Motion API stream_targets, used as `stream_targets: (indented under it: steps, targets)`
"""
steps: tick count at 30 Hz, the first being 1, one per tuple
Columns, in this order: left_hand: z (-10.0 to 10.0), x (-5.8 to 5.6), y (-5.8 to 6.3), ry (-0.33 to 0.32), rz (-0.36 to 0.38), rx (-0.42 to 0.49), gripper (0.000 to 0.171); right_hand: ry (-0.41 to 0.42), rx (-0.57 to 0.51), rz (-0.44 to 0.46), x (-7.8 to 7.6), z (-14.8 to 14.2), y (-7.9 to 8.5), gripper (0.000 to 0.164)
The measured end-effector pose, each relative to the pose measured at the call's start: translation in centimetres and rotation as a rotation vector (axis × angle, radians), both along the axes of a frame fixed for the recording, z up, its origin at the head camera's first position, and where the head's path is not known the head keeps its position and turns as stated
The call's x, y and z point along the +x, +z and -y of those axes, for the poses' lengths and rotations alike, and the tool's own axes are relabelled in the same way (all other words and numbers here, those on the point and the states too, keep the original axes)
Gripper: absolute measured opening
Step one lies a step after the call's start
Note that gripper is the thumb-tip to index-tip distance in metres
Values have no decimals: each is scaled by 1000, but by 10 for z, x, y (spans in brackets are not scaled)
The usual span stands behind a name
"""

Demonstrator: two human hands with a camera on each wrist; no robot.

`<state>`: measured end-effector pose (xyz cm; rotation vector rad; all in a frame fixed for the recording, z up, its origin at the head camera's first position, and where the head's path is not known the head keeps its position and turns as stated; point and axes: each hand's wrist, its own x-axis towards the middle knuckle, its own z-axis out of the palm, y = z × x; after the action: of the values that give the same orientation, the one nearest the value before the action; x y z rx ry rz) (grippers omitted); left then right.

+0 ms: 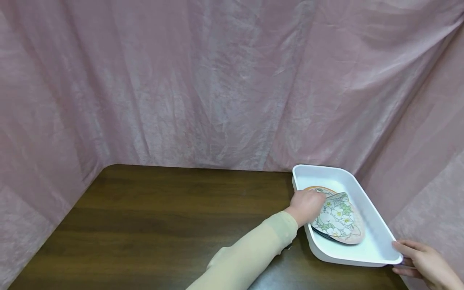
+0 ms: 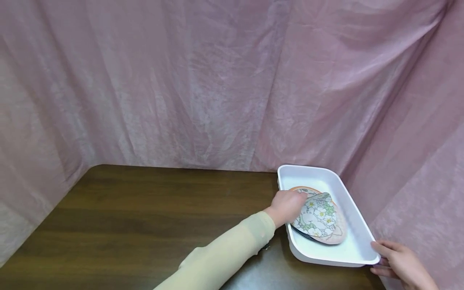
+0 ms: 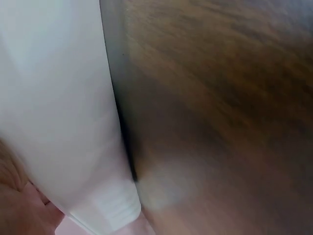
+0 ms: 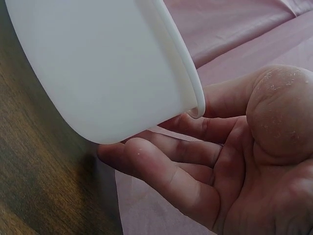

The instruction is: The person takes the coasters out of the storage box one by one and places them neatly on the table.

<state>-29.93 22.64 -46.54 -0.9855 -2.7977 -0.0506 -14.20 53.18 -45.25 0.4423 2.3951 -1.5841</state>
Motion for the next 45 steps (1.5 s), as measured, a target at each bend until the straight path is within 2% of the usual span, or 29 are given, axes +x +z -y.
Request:
stream_targets:
  steps: [3, 7, 11, 15, 20, 25, 29, 33, 38, 45]
  targets:
    - [1, 1, 0, 5, 8, 20, 11, -9, -15, -22, 0, 1, 0, 43]
    - [3, 1, 0, 15, 10, 63, 6, -10, -10, -20, 1, 2, 0, 59]
    - [6, 0, 0, 29, 16, 127, 8, -20, -19, -12, 1, -1, -4, 60]
    - [11, -2, -1, 39, 24, 226, 13, -36, -37, -16, -1, -2, -8, 54]
    - [19, -6, -2, 14, 81, 341, 13, -41, -80, -30, -1, -1, -11, 26]
    - [27, -9, -4, -23, 108, 471, 14, -34, -76, -21, 1, 0, -11, 28]
    - [32, -11, -1, -59, 79, 551, 23, -46, -76, 5, 1, -2, -11, 31]
    - [35, -12, 3, -61, 63, 618, 27, -53, -76, 26, 1, -5, -12, 32]
    - [43, -12, 8, -34, 135, 764, 21, -53, -77, 47, 2, -8, -13, 33]
    - [65, -15, 9, -56, 270, 992, 19, -57, -65, 73, 4, -9, -12, 33]
